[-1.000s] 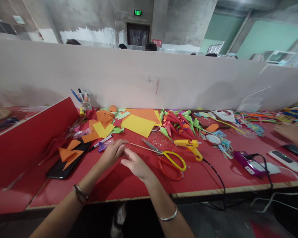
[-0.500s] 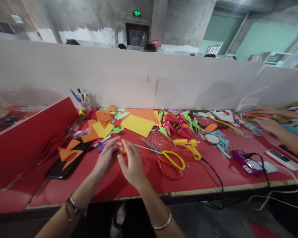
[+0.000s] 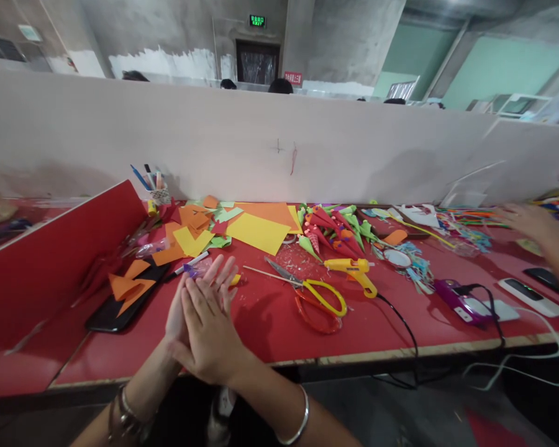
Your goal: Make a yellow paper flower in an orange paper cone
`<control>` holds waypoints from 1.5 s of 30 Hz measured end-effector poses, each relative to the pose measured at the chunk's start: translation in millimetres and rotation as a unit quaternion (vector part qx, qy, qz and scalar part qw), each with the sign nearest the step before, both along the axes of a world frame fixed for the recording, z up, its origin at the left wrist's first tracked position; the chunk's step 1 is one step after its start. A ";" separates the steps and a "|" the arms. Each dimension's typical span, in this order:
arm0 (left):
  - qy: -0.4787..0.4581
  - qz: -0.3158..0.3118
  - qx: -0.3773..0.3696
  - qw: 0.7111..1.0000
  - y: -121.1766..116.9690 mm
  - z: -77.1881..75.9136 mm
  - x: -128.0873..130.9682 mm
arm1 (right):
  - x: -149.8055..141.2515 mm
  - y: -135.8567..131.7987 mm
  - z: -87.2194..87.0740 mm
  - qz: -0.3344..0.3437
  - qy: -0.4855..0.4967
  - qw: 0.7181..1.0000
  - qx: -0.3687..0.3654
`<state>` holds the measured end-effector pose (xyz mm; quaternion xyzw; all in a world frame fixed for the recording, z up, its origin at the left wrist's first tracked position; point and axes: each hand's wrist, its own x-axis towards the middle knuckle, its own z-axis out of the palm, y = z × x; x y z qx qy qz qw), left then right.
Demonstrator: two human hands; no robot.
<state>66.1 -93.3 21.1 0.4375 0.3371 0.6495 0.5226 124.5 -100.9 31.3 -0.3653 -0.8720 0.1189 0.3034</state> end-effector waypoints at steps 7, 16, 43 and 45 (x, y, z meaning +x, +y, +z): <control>-0.304 -0.191 -0.218 0.907 2.9 23.2 -7.8 | 10.9 22.1 7.8 -0.056 0.034 0.998 0.002; -0.366 -0.151 -0.304 0.867 -0.9 36.6 -12.6 | 22.5 18.7 -17.8 -0.160 0.168 0.973 -0.008; 0.145 0.001 -0.053 0.988 -0.2 24.6 -41.5 | 50.6 6.3 14.2 -0.089 0.231 0.969 -0.015; 0.040 0.008 -0.091 0.995 2.1 23.5 -47.0 | 51.5 4.4 16.8 -0.093 0.225 0.969 0.041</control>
